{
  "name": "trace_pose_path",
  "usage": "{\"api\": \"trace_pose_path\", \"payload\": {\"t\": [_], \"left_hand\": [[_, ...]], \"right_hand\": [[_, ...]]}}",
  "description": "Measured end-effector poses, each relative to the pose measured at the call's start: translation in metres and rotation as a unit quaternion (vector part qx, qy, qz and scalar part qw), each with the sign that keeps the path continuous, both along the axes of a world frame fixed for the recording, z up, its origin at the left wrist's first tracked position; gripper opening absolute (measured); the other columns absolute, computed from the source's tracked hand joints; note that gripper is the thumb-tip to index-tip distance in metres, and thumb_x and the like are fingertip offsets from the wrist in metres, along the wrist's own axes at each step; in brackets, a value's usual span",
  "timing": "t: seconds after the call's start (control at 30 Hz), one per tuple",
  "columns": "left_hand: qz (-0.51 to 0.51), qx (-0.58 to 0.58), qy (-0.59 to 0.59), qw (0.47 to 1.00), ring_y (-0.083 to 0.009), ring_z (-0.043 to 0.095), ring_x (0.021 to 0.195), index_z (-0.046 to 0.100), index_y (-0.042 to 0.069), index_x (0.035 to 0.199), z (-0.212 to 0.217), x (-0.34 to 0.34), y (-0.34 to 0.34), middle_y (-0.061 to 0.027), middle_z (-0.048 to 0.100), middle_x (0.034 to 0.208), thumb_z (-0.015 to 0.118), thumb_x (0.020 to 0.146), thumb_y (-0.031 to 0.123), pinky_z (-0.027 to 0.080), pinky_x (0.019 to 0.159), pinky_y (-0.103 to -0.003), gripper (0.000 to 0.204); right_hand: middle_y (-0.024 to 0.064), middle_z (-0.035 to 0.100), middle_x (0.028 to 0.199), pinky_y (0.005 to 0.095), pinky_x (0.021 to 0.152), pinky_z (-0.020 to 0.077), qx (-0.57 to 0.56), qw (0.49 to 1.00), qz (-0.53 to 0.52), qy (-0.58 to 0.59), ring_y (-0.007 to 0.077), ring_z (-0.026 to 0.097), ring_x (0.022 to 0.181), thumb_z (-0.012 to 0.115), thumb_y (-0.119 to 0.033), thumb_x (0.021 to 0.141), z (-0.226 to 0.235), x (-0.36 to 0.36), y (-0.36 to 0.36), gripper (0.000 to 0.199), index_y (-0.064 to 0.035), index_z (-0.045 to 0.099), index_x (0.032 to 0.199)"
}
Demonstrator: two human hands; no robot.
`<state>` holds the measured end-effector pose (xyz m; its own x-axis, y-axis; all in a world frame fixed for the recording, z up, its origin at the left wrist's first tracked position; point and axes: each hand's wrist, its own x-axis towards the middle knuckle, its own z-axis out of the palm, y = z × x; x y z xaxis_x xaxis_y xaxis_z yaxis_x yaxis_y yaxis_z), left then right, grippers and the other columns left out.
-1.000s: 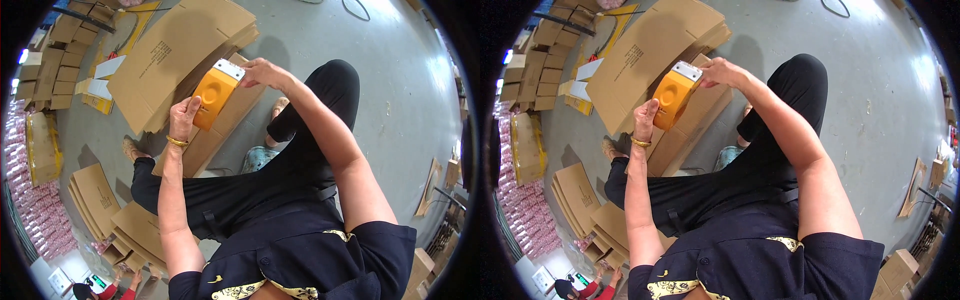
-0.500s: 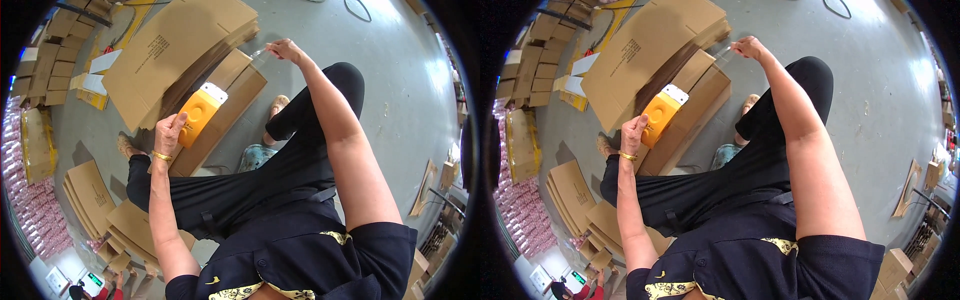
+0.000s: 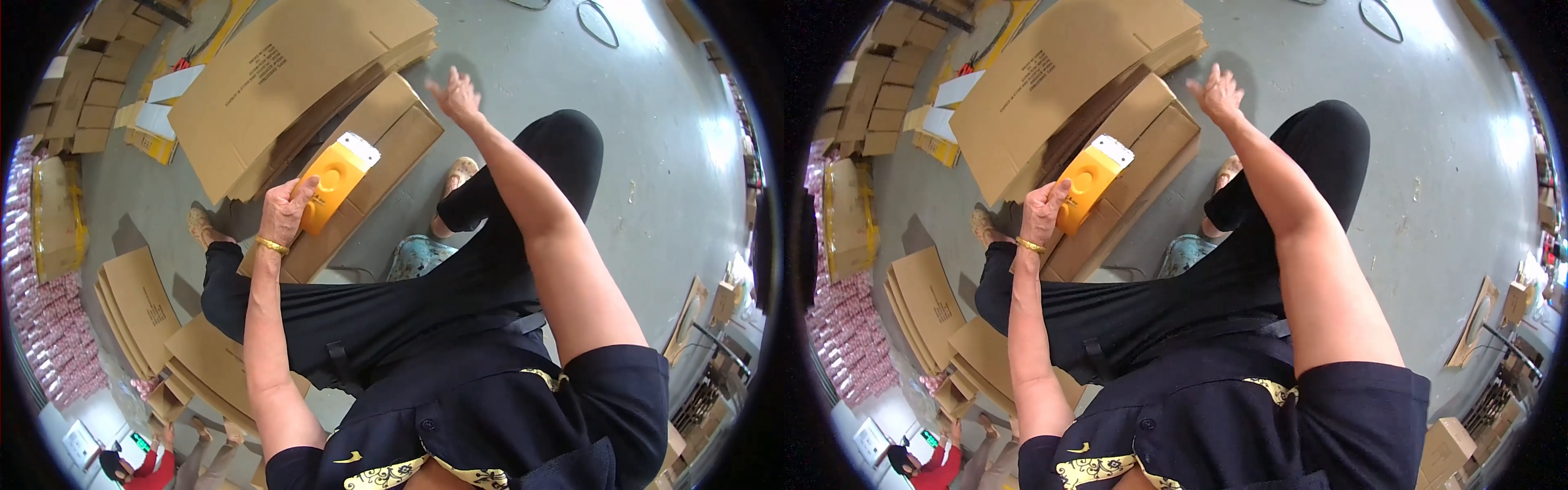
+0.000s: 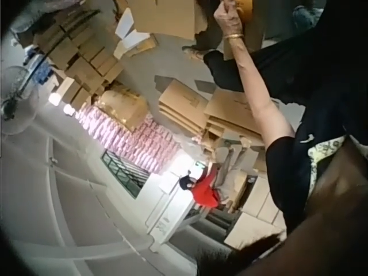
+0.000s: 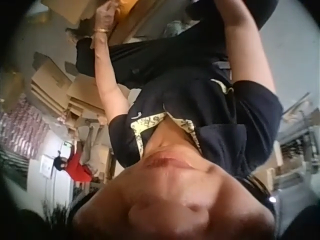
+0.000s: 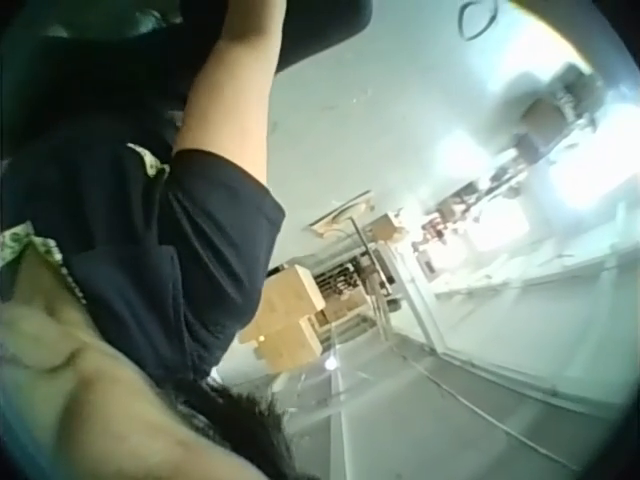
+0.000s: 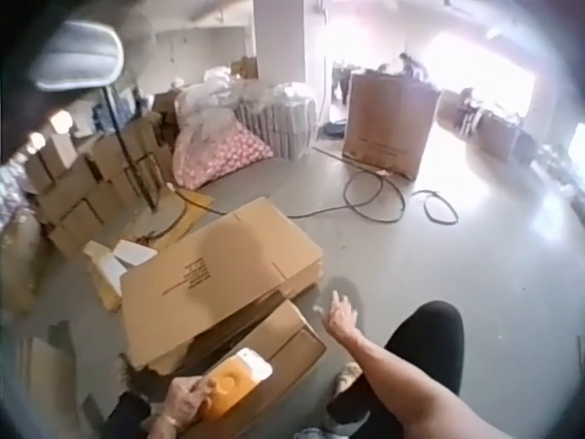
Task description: Assembling and sealing cardboard boxes using a tape dispenser.
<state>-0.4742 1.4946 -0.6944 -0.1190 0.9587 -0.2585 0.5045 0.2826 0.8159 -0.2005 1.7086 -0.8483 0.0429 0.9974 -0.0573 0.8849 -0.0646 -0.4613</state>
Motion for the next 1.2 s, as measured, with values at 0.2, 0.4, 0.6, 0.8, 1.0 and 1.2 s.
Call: {"api": "trace_pose_path", "payload": {"t": [0.2, 0.4, 0.6, 0.8, 1.0, 1.2], "left_hand": [[-0.074, -0.008, 0.03, 0.997, -0.0065, 0.04, 0.06, 0.058, -0.002, 0.074, 0.001, 0.015, 0.029, 0.0009, 0.044, 0.06, 0.053, 0.084, 0.055, 0.034, 0.053, -0.024, 0.058], [-0.077, -0.045, 0.03, 0.996, -0.0089, 0.04, 0.063, 0.061, -0.004, 0.086, 0.007, 0.005, 0.026, -0.0007, 0.044, 0.062, 0.054, 0.083, 0.057, 0.038, 0.058, -0.027, 0.062], [-0.041, -0.068, 0.084, 0.993, -0.0094, 0.045, 0.063, 0.061, -0.004, 0.088, 0.003, -0.06, -0.044, -0.006, 0.054, 0.063, 0.056, 0.086, 0.042, 0.041, 0.06, -0.028, 0.047], [0.045, -0.076, 0.033, 0.996, -0.0042, 0.042, 0.062, 0.063, -0.003, 0.084, 0.007, -0.159, -0.174, 0.0053, 0.052, 0.065, 0.062, 0.085, 0.031, 0.036, 0.056, -0.023, 0.034], [0.054, -0.186, 0.057, 0.979, -0.0033, 0.044, 0.063, 0.066, -0.002, 0.084, 0.031, -0.224, -0.251, 0.0054, 0.052, 0.065, 0.065, 0.081, 0.03, 0.036, 0.057, -0.022, 0.032], [0.068, -0.29, 0.068, 0.952, -0.0037, 0.043, 0.064, 0.062, -0.003, 0.076, 0.043, -0.264, -0.298, 0.0067, 0.048, 0.064, 0.062, 0.081, 0.031, 0.036, 0.057, -0.023, 0.035]], "right_hand": [[0.0175, 0.047, 0.122, 0.0445, 0.089, 0.0403, 0.203, 0.961, 0.189, 0.014, 0.0326, 0.05, 0.109, 0.045, -0.049, 0.087, 0.056, -0.015, -0.027, 0.059, -0.013, 0.036, 0.133], [0.0189, 0.045, 0.125, 0.0437, 0.086, 0.0448, 0.131, 0.97, 0.205, 0.011, 0.0352, 0.053, 0.106, 0.041, -0.052, 0.088, 0.063, -0.016, -0.023, 0.063, -0.0153, 0.028, 0.137], [0.0183, 0.042, 0.128, 0.0436, 0.087, 0.0441, 0.134, 0.967, 0.215, -0.008, 0.0357, 0.05, 0.11, 0.041, -0.05, 0.088, 0.062, -0.018, -0.027, 0.061, -0.0152, 0.028, 0.137], [0.0176, 0.04, 0.131, 0.0434, 0.087, 0.044, 0.133, 0.963, 0.232, -0.03, 0.037, 0.049, 0.111, 0.041, -0.049, 0.089, 0.066, -0.017, -0.03, 0.061, -0.0153, 0.028, 0.138], [0.0176, 0.04, 0.132, 0.0432, 0.091, 0.0418, 0.103, 0.965, 0.237, -0.04, 0.0377, 0.046, 0.114, 0.039, -0.048, 0.09, 0.058, -0.017, -0.028, 0.058, -0.0176, 0.028, 0.138], [0.0164, 0.041, 0.131, 0.0459, 0.088, 0.0431, 0.107, 0.964, 0.237, -0.055, 0.0374, 0.047, 0.113, 0.036, -0.053, 0.09, 0.047, -0.015, -0.022, 0.061, -0.019, 0.027, 0.139]]}}
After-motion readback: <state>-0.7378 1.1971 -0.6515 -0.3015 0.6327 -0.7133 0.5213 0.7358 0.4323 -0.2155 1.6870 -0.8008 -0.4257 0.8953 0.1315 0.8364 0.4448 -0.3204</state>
